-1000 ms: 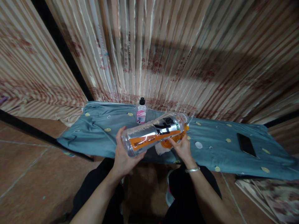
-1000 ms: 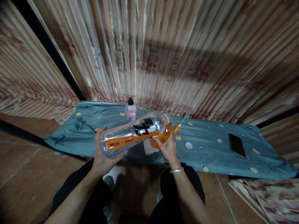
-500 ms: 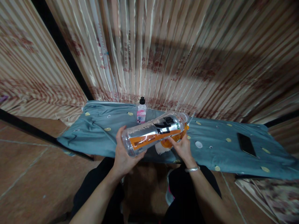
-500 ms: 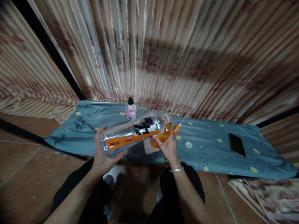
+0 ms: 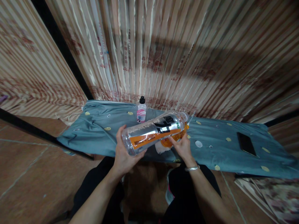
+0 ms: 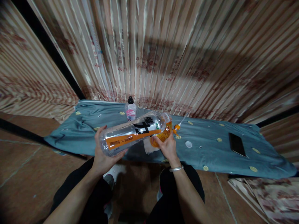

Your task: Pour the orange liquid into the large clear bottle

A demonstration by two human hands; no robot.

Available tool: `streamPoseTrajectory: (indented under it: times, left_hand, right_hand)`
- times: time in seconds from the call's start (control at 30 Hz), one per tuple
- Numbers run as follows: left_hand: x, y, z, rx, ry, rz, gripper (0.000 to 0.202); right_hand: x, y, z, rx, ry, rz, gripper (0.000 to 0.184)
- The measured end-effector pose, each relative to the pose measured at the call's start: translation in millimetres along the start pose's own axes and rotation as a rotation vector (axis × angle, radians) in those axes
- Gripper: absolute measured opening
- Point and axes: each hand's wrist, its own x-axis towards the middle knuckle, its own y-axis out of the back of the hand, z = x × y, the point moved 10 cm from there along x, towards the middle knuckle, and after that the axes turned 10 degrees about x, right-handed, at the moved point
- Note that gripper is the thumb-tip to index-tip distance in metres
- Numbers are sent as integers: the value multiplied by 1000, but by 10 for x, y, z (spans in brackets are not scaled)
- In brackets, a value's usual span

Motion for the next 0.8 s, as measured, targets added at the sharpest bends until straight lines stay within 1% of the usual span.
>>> streamPoseTrajectory:
  times: [0.17,0.37,0.6,0.8]
  left_hand:
    - [0,-5,-4,-2,13,12,118]
    - [2,-27,-20,-1,42,-12,121]
    - [7,-10,4,18,10,1,122]
    - [4,-2,-12,2,14,10,120]
  right_hand:
    - [3,3,-19,17,-16,0,109]
    - [17,11,-6,42,-37,-3,106]
    - [35,3,-34,53,-12,-29,98]
    - [38,13,-52,59,-8,-17,97]
